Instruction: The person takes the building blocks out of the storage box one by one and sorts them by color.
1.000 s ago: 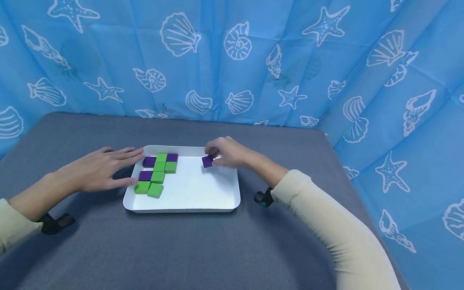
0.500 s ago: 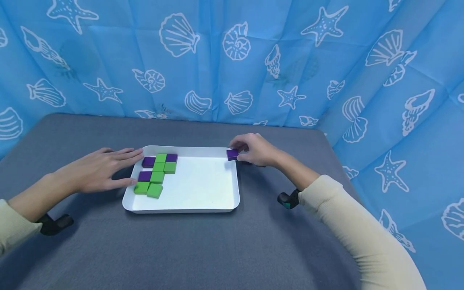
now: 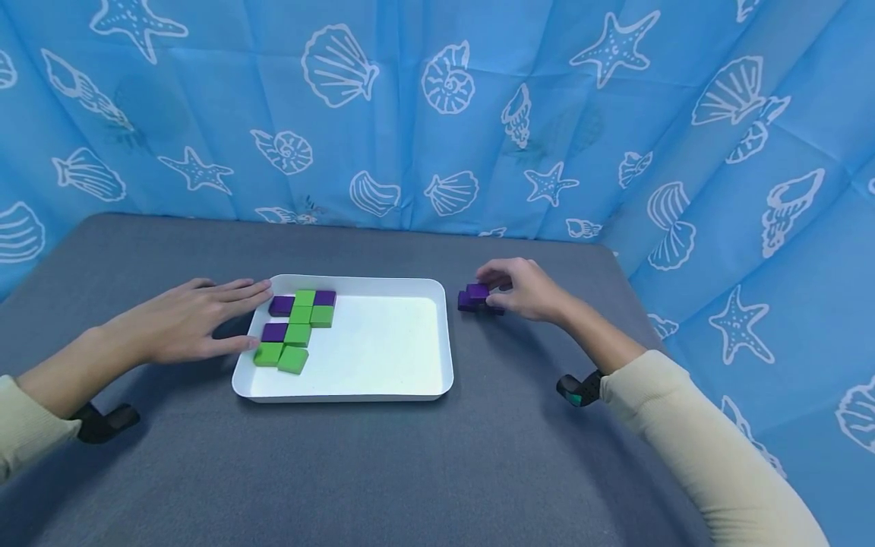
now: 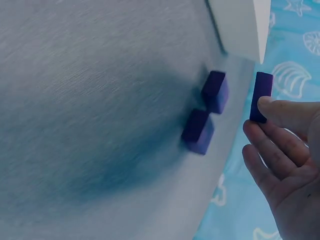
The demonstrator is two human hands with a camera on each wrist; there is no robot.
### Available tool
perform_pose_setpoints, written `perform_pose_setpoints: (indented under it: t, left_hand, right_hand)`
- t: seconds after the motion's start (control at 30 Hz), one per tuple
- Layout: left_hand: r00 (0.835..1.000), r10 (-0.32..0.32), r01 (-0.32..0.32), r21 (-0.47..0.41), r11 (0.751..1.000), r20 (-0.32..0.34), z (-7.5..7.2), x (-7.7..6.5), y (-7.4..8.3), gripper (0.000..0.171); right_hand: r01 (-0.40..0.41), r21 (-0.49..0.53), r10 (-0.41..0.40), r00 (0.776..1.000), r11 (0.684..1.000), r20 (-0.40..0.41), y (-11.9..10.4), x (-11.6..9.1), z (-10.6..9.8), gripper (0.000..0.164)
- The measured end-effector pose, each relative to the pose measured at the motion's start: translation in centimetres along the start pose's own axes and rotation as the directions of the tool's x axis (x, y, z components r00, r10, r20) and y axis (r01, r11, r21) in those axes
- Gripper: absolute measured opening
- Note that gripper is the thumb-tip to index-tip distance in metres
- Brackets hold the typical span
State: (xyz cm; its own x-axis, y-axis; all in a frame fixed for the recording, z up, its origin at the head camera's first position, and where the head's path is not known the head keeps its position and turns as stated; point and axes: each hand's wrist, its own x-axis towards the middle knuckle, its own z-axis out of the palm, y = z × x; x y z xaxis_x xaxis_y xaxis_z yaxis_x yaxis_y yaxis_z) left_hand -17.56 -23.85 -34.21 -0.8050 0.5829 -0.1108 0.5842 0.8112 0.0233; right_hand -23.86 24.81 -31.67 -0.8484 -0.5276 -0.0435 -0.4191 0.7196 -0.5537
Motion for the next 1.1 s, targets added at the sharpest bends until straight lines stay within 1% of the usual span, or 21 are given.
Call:
perform_pose_setpoints:
  t: [0.2, 0.43, 0.57, 0.83, 0.93, 1.1]
  left_hand:
    - [1.000, -0.002, 0.002, 0.000, 1.000, 0.004, -0.1, 0.0, 0.1, 0.084]
    - [1.000, 0.008, -0.008, -0.008, 1.000, 0.001, 0.0, 0.0, 0.0, 0.083]
    - [1.000, 0.005, -0.005, -0.010, 1.000, 0.004, -0.1, 0.0, 0.0, 0.083]
    - [1.000, 0.004, -0.004, -0.009, 1.000, 0.011, 0.0, 0.0, 0.1, 0.083]
    - [1.000, 0.002, -0.002, -0.001, 1.000, 0.013, 0.0, 0.1, 0.2, 0.083]
    - [1.000, -0.003, 0.003, 0.012, 1.000, 0.014, -0.1, 0.1, 0.1, 0.083]
  right_hand:
    - [-0.032, 0.012, 0.032, 0.999, 0.999, -0.020, 1.8, -1.5, -0.2, 0.038]
    - [-0.039, 0.044, 0.042, 0.997, 0.998, -0.067, 3.6, -3.3, -0.6, 0.038]
    - [-0.059, 0.041, 0.062, 0.996, 0.997, -0.071, 4.5, -4.0, -0.7, 0.039]
    - [-0.117, 0.008, 0.118, 0.987, 0.993, -0.106, 6.9, -4.7, 0.5, 0.037]
    - [-0.111, 0.007, 0.111, 0.986, 0.994, -0.125, 7.1, -4.7, 0.8, 0.036]
    - [-0.104, 0.002, 0.103, 0.986, 0.995, -0.134, 7.1, -4.4, 0.9, 0.036]
